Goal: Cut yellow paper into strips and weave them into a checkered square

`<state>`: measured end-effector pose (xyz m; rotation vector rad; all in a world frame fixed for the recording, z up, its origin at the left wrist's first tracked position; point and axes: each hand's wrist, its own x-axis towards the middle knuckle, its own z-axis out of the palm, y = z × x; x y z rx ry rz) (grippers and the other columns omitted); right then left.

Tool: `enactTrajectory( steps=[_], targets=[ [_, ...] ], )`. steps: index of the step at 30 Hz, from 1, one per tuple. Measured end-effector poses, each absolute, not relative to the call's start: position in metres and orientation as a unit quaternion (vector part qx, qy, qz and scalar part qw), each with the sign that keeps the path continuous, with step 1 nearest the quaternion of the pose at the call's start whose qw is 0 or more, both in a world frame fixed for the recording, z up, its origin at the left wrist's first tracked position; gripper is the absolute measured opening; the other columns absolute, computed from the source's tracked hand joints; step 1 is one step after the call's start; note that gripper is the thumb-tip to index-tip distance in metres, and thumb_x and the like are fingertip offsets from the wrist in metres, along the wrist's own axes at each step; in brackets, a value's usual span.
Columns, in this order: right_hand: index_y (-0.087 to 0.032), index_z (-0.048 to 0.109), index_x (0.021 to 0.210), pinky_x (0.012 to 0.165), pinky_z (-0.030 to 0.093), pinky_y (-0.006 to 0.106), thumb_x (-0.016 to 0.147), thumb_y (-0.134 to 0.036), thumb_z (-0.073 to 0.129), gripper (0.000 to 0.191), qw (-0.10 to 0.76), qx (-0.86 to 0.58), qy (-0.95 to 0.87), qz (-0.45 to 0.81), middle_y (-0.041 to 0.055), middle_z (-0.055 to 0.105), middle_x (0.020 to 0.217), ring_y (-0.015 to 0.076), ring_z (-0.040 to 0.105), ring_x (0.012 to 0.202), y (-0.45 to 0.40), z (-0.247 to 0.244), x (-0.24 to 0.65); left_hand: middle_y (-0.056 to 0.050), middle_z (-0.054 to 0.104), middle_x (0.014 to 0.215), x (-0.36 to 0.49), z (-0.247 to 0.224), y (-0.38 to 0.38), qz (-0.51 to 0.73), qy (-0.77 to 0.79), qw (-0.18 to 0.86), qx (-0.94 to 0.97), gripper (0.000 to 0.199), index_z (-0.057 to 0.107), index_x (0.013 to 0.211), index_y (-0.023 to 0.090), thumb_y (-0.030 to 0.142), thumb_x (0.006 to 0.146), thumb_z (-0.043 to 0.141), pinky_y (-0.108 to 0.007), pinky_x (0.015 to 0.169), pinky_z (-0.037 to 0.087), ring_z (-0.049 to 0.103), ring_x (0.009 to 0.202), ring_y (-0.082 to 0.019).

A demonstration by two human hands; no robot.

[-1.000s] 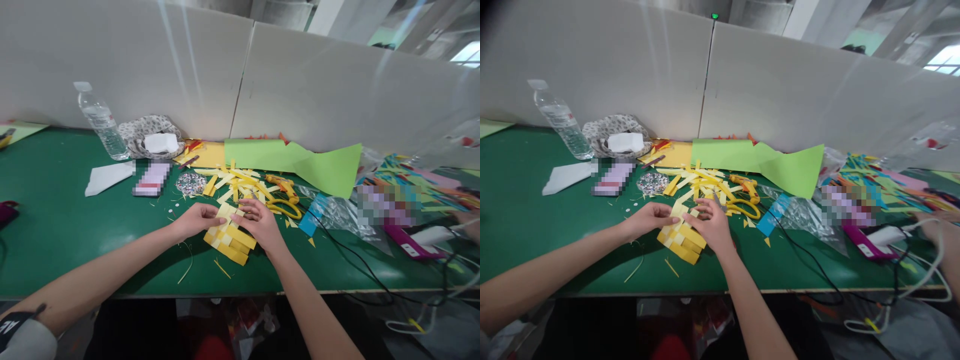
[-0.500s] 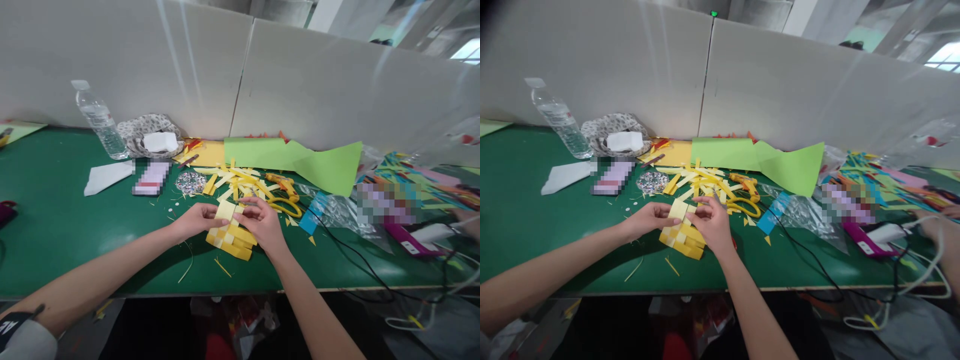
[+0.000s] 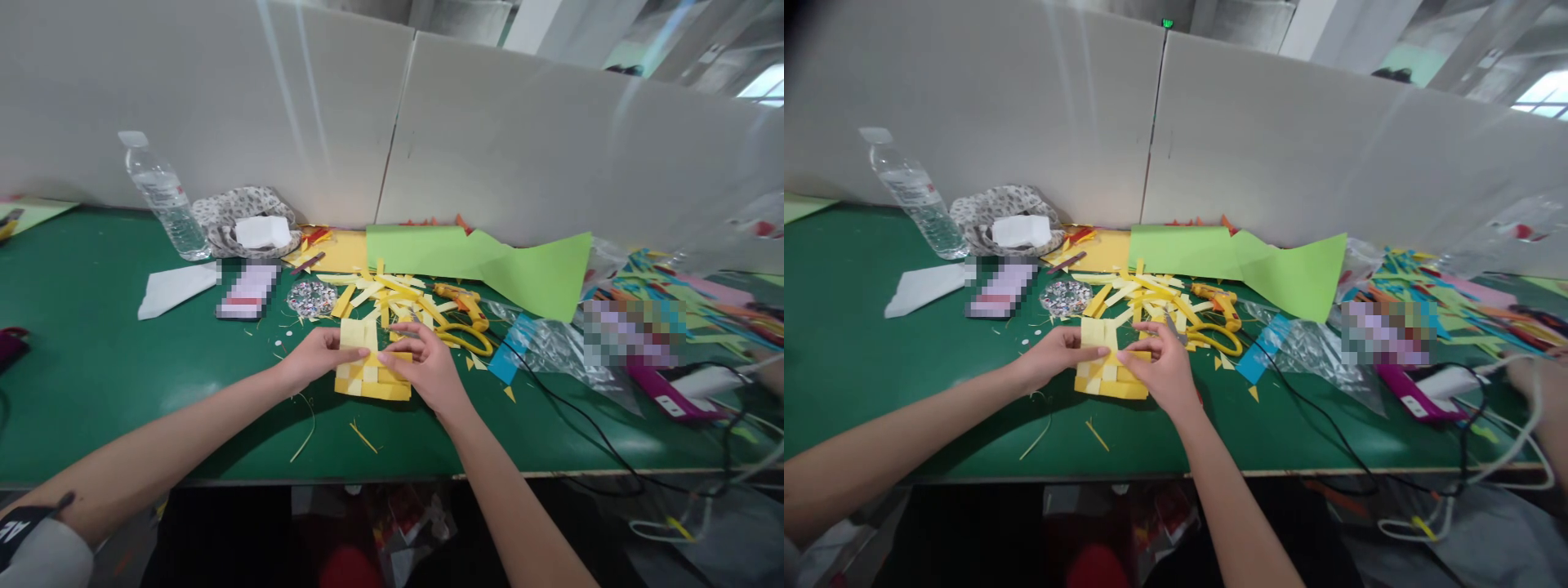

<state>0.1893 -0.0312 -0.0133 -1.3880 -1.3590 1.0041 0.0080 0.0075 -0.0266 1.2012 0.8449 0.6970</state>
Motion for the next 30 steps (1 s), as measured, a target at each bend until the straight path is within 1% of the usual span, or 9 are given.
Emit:
enactTrajectory(
  steps=[4, 8, 14, 16, 19, 22, 25, 27, 30],
  targets=[
    [-0.021, 0.055, 0.102, 0.055, 0.045, 0.027, 0.062, -0.034, 0.074, 0.046, 0.455, -0.561, -0.566, 0.398, 0.0010, 0.068, 0.071, 0.0138, 0.058, 0.058, -0.0310, -0.0146, 0.1909, -0.007, 0.072, 0.094, 0.0079, -0.0254, 0.0071, 0.316, 0.400, 0.679, 0.529, 0.034, 0.069, 0.094, 0.016, 0.032, 0.065, 0.075, -0.031, 0.082, 0.049, 0.066, 0.088, -0.020],
    [-0.021, 0.055, 0.101, 0.056, 0.043, 0.026, 0.062, -0.034, 0.074, 0.044, 0.456, -0.552, -0.568, 0.406, 0.0008, 0.068, 0.072, 0.0127, 0.057, 0.059, -0.0302, -0.0165, 0.1922, -0.007, 0.073, 0.091, 0.0066, -0.0260, 0.0076, 0.312, 0.384, 0.690, 0.528, 0.034, 0.070, 0.092, 0.014, 0.035, 0.065, 0.075, -0.031, 0.079, 0.050, 0.066, 0.085, -0.020],
    [-0.021, 0.055, 0.100, 0.057, 0.043, 0.027, 0.062, -0.034, 0.074, 0.045, 0.473, -0.543, -0.568, 0.399, 0.0002, 0.067, 0.071, 0.0137, 0.058, 0.060, -0.0288, -0.0158, 0.1939, -0.006, 0.073, 0.088, 0.0056, -0.0262, 0.0093, 0.309, 0.382, 0.688, 0.534, 0.026, 0.070, 0.083, 0.016, 0.035, 0.066, 0.074, -0.027, 0.073, 0.051, 0.067, 0.076, -0.016],
    [-0.020, 0.055, 0.101, 0.056, 0.043, 0.027, 0.063, -0.035, 0.073, 0.044, 0.468, -0.545, -0.572, 0.396, 0.0002, 0.067, 0.071, 0.0138, 0.057, 0.059, -0.0294, -0.0144, 0.1930, -0.006, 0.073, 0.089, 0.0052, -0.0259, 0.0093, 0.309, 0.387, 0.685, 0.534, 0.026, 0.071, 0.084, 0.017, 0.033, 0.065, 0.075, -0.027, 0.074, 0.051, 0.066, 0.078, -0.016],
    [-0.021, 0.054, 0.101, 0.057, 0.044, 0.028, 0.064, -0.036, 0.072, 0.044, 0.463, -0.547, -0.575, 0.395, 0.0004, 0.067, 0.072, 0.0137, 0.057, 0.059, -0.0300, -0.0135, 0.1920, -0.005, 0.073, 0.092, 0.0045, -0.0260, 0.0095, 0.306, 0.383, 0.681, 0.544, 0.030, 0.071, 0.089, 0.018, 0.029, 0.062, 0.077, -0.028, 0.078, 0.050, 0.066, 0.082, -0.017],
    [-0.022, 0.053, 0.103, 0.061, 0.049, 0.031, 0.060, -0.036, 0.075, 0.050, 0.456, -0.551, -0.566, 0.410, 0.0009, 0.067, 0.077, 0.0160, 0.061, 0.066, -0.0301, -0.0138, 0.1918, -0.006, 0.073, 0.092, 0.0041, -0.0271, 0.0105, 0.304, 0.381, 0.680, 0.548, 0.030, 0.071, 0.089, 0.018, 0.030, 0.061, 0.077, -0.030, 0.078, 0.051, 0.066, 0.084, -0.019],
    [-0.024, 0.052, 0.104, 0.070, 0.053, 0.036, 0.054, -0.034, 0.079, 0.059, 0.443, -0.554, -0.536, 0.458, 0.0011, 0.066, 0.081, 0.0192, 0.064, 0.075, -0.0306, -0.0133, 0.1915, -0.007, 0.072, 0.093, 0.0043, -0.0289, 0.0119, 0.321, 0.387, 0.682, 0.531, 0.029, 0.070, 0.087, 0.017, 0.030, 0.062, 0.077, -0.029, 0.077, 0.051, 0.067, 0.084, -0.018],
    [-0.024, 0.051, 0.103, 0.073, 0.054, 0.037, 0.051, -0.032, 0.081, 0.060, 0.433, -0.561, -0.519, 0.478, 0.0018, 0.066, 0.084, 0.0197, 0.065, 0.078, -0.0311, -0.0124, 0.1912, -0.007, 0.073, 0.093, 0.0044, -0.0302, 0.0128, 0.331, 0.382, 0.685, 0.525, 0.029, 0.070, 0.087, 0.017, 0.028, 0.062, 0.077, -0.028, 0.076, 0.052, 0.067, 0.083, -0.018],
    [-0.023, 0.051, 0.103, 0.073, 0.054, 0.037, 0.052, -0.031, 0.080, 0.059, 0.419, -0.570, -0.509, 0.491, 0.0031, 0.067, 0.085, 0.0197, 0.066, 0.078, -0.0314, -0.0119, 0.1915, -0.006, 0.073, 0.091, 0.0040, -0.0313, 0.0135, 0.333, 0.379, 0.685, 0.526, 0.027, 0.071, 0.086, 0.017, 0.027, 0.061, 0.078, -0.028, 0.076, 0.052, 0.067, 0.083, -0.018]
  ],
)
